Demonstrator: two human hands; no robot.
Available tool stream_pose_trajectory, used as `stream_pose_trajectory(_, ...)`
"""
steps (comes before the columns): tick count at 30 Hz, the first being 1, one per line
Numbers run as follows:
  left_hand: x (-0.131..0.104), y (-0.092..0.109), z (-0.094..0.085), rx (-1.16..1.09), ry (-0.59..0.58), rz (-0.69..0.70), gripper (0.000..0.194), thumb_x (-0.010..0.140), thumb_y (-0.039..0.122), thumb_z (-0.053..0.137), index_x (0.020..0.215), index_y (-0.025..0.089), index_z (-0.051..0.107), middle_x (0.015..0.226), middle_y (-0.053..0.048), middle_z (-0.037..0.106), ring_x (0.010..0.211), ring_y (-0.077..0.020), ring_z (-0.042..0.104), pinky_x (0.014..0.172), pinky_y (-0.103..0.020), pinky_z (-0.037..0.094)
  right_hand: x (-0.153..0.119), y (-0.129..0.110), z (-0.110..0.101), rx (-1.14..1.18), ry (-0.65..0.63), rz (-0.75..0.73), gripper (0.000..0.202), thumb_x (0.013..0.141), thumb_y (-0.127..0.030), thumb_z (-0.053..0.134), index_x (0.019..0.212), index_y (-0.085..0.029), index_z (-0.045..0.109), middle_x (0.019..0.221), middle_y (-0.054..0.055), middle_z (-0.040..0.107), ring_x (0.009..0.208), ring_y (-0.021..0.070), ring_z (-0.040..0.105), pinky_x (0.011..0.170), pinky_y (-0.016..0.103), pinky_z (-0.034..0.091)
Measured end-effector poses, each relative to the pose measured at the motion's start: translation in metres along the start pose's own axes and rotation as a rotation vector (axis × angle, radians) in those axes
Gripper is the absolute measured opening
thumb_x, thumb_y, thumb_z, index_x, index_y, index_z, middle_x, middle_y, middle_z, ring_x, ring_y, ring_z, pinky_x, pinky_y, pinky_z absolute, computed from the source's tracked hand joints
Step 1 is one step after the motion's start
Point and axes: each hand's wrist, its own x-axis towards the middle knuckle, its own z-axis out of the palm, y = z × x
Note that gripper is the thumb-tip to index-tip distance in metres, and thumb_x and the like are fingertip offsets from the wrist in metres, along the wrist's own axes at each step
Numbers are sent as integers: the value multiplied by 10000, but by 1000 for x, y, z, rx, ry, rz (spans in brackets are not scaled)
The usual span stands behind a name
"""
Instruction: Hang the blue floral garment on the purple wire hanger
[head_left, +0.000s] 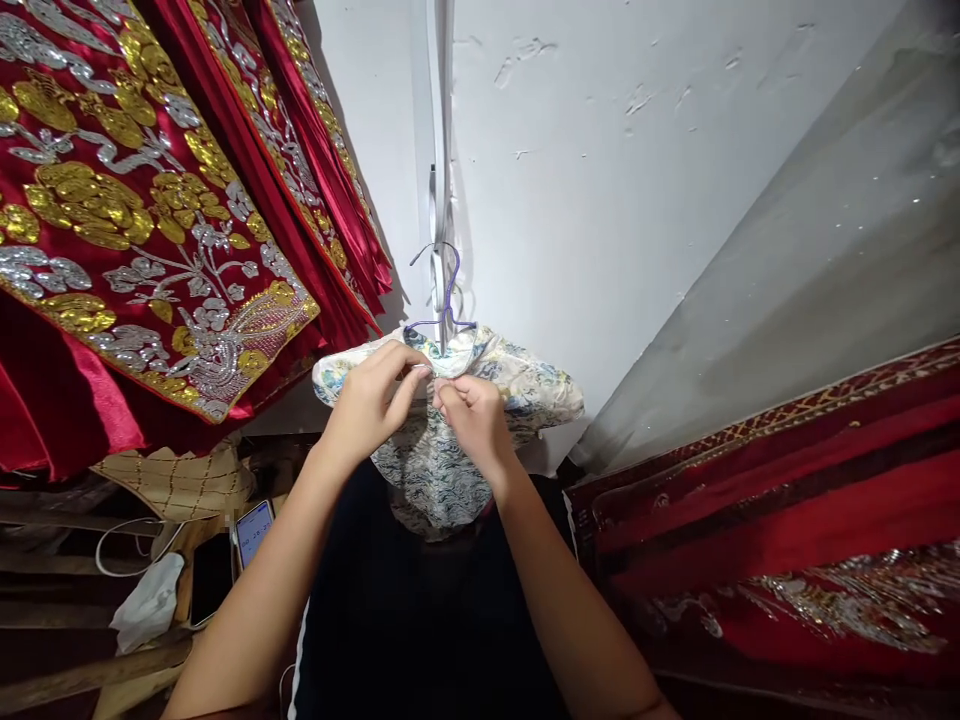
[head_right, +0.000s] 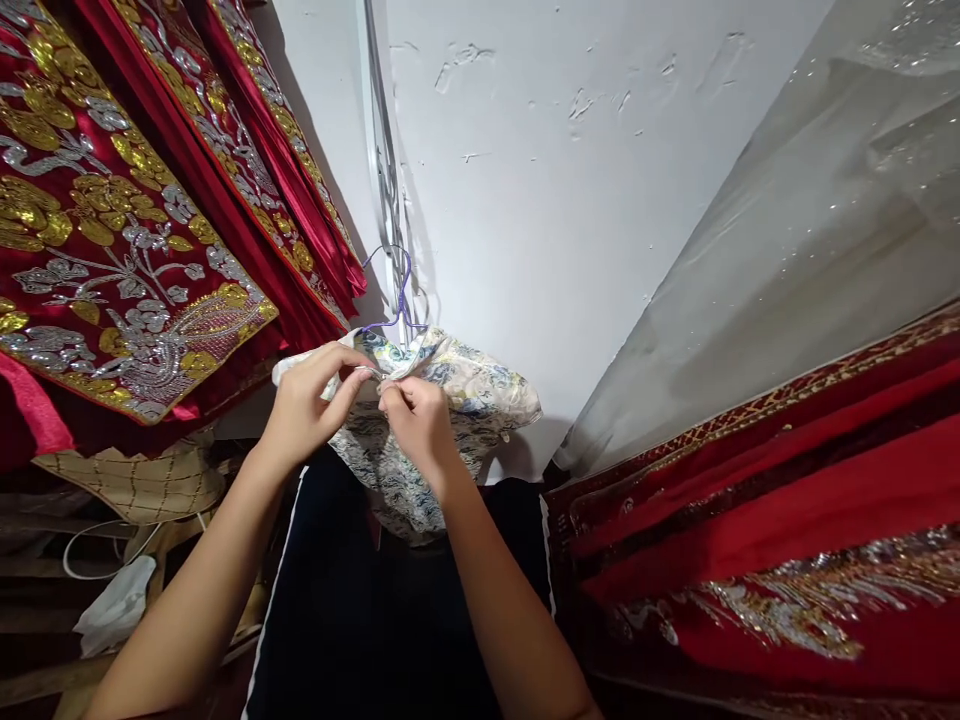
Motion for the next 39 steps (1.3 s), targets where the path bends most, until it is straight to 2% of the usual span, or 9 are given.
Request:
stream_pose_trajectory(7,-30,-70,-27,-314,803,-499,175,922,351,625,929,176,628,844,-17,625,798,-137,599,781,-258,503,-30,45,-2,47,-84,172,298,853,-275,542,568,-192,562,470,-42,431,454,104,384,486,258,279)
stream_pose_trajectory(10,-70,-105,-10,-595,861,-929,225,908,355,573,762,195,514,707,5,559,721,-124,580,765,-259,509,-53,41,7,190,-157,212,261,827,-221,526,571,-194,568,486,-35,467,475,109,418,514,256,322)
stream_pose_trajectory(13,-119,-106,36,-602,781,-1010,197,895,346,541,763,202,515,726,-20,597,784,-152,618,823,-308,517,-66,40,14,334,-122,279,264,838,-224,534,578,-197,569,478,-29,455,486,116,406,524,267,320)
stream_pose_trajectory(18,-176,-74,103,-648,405,-1083,253,774,407,709,792,170,624,791,-53,679,862,-222,657,849,-359,516,-72,75,-2,559,302,423,320,844,-446,587,640,-233,462,492,-64,318,441,106,268,440,274,236)
stream_pose_trajectory(22,-172,-61,109,-683,271,-1058,299,819,454,697,856,158,666,917,-76,708,957,-241,657,934,-372,492,-75,118,-26,554,601,467,359,788,-542,588,681,-260,394,510,-95,241,398,102,228,393,272,249)
stream_pose_trajectory(27,-139,-25,98,-710,123,-849,261,940,444,591,946,189,651,1150,-87,671,1161,-240,604,1040,-343,435,-82,136,-24,489,772,443,273,780,-494,608,755,-241,506,595,-34,483,510,135,478,505,277,438)
stream_pose_trajectory(29,-127,-2,97,-684,41,-721,239,980,411,544,955,194,642,1129,-89,656,1147,-231,603,1042,-338,432,-81,125,-15,437,681,414,265,798,-479,642,785,-223,575,708,9,598,675,166,599,642,296,512)
stream_pose_trajectory(33,-111,27,93,-604,29,-598,236,1011,393,489,975,208,631,1115,-101,638,1110,-230,612,1010,-347,464,-77,86,-5,305,76,429,434,899,-617,560,799,-213,684,787,64,677,881,242,665,821,380,542)
stream_pose_trajectory(39,-106,15,67,-551,100,-585,252,1010,415,481,1000,218,637,1237,-107,628,1205,-250,580,1054,-376,440,-74,36,-14,342,-578,420,311,889,-531,641,931,-239,739,886,81,718,874,259,680,828,404,547)
